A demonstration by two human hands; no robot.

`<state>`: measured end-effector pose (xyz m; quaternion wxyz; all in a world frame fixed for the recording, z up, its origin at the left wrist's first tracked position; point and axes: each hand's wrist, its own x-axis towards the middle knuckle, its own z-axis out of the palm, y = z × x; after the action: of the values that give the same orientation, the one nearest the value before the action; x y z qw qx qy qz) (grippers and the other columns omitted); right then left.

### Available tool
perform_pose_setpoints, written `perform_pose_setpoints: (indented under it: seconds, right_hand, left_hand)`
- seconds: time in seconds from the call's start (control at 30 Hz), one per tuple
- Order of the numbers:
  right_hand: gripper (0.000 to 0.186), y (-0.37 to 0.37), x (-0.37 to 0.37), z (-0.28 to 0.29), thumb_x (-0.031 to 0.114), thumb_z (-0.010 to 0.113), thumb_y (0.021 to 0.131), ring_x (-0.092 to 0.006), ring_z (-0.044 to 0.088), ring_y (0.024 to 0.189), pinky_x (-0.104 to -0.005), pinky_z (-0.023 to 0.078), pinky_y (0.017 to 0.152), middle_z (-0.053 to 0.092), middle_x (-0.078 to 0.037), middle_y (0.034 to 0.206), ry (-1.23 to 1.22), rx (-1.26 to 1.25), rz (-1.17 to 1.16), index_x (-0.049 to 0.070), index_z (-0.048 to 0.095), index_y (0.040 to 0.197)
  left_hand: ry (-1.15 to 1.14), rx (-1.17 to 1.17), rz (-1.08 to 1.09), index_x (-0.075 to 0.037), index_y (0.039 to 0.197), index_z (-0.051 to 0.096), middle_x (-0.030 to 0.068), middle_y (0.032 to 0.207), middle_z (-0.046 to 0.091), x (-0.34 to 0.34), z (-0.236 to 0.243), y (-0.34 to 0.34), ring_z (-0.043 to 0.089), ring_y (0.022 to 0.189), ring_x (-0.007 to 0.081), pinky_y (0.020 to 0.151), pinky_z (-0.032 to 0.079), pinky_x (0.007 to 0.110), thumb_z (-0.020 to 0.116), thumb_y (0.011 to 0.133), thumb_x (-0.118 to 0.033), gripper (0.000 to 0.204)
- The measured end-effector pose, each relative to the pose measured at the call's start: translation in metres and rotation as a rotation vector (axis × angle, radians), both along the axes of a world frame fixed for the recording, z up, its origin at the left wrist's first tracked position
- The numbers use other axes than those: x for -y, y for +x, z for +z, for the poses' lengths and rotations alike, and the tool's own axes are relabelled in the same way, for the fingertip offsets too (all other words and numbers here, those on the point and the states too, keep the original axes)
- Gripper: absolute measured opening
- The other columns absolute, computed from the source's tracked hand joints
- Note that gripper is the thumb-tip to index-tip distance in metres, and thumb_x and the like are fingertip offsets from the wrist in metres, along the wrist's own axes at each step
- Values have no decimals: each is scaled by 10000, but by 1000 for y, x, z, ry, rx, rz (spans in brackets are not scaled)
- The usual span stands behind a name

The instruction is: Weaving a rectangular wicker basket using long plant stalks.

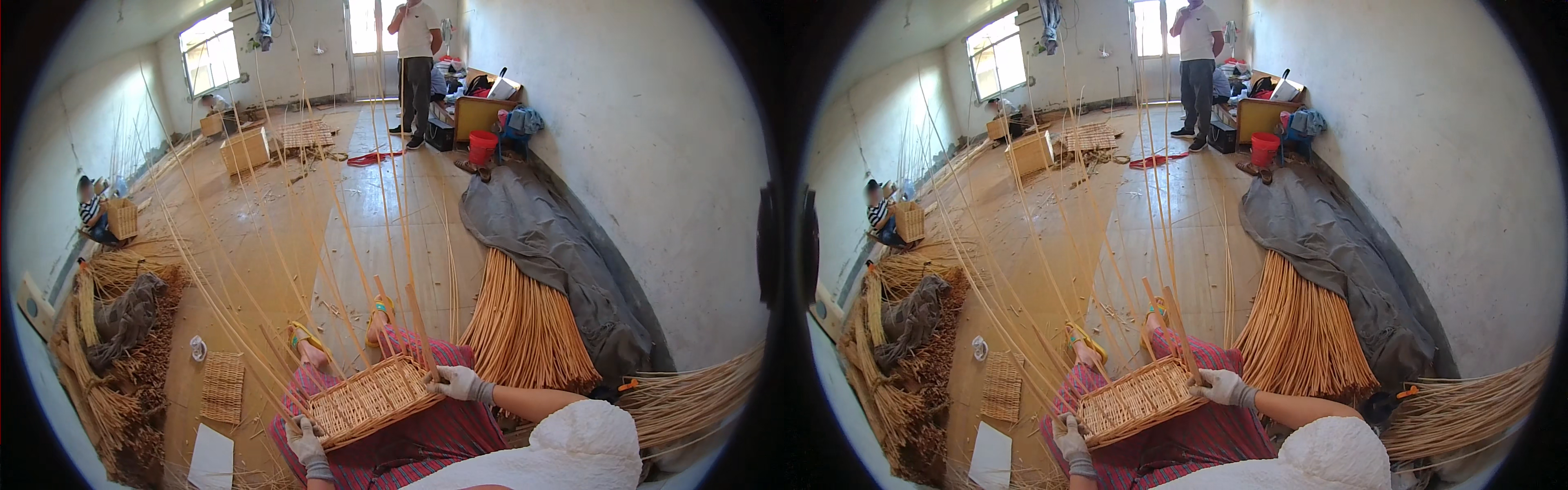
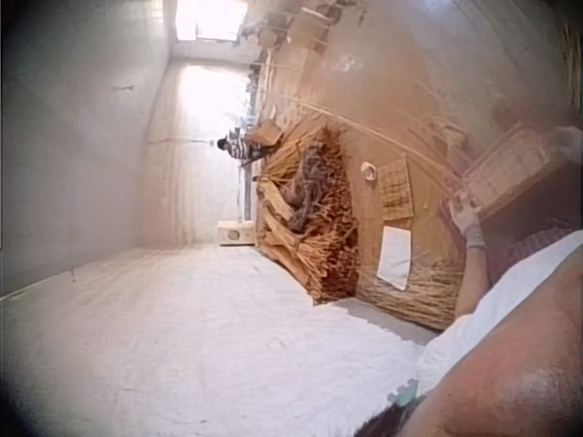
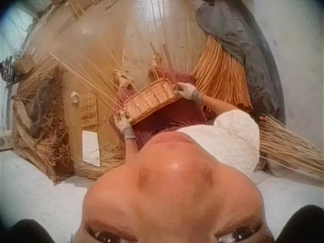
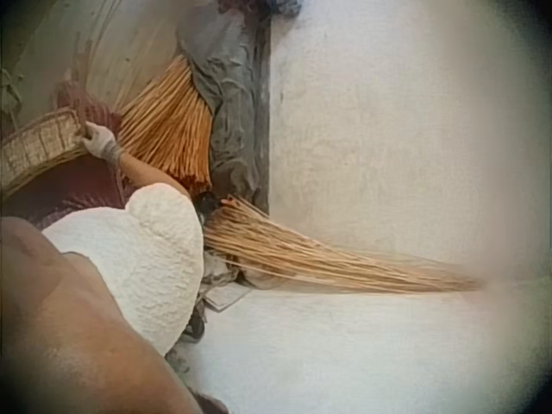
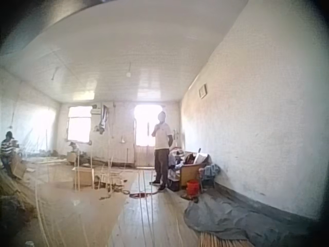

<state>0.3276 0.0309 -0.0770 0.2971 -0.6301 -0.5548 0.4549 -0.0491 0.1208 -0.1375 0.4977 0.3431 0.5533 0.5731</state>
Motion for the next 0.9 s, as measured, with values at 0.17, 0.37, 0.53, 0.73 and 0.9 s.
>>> perform_pose_setpoints:
  seconds: [0.17, 0.37, 0.53, 0.73, 0.9]
  right_hand:
    - [274, -2, -1, 2, 259, 621, 962, -77, 596, 834, -262, 510, 786, 644, -5, 910, -10, 64, -9, 59, 577, 1144]
    - [287, -1, 0, -3, 275, 643, 947, -93, 621, 838, -276, 518, 777, 670, -25, 922, -15, -3, 7, 67, 587, 1137]
    - [286, -2, 1, 0, 260, 643, 944, -108, 638, 859, -284, 521, 789, 676, -46, 930, 18, 102, 0, 60, 580, 1138]
    - [276, -5, 3, -10, 251, 634, 948, -111, 639, 849, -285, 522, 787, 675, -51, 928, 69, 114, -20, 62, 581, 1141]
    - [295, -4, 7, -24, 258, 644, 938, -130, 649, 860, -300, 525, 790, 678, -60, 942, 114, -30, -75, 55, 578, 1142]
  left_hand:
    - [23, -8, -16, -55, 991, 533, 46, 710, 588, 2, 2, 0, 538, 517, 115, 462, 496, 274, 540, 989, -93, 39]
    - [18, 6, 13, -53, 980, 531, 34, 709, 579, 2, -2, 2, 534, 521, 102, 457, 491, 260, 538, 990, -91, 40]
    - [20, 55, 20, -60, 994, 522, 40, 709, 582, -1, -8, 2, 537, 513, 103, 448, 495, 256, 539, 987, -86, 32]
    - [30, -8, 35, -61, 995, 513, 37, 707, 577, 1, -10, 0, 537, 514, 103, 452, 499, 256, 529, 990, -86, 29]
    - [46, 18, 26, -48, 1000, 511, 30, 715, 564, 2, -6, 1, 534, 526, 108, 458, 492, 254, 523, 993, -86, 41]
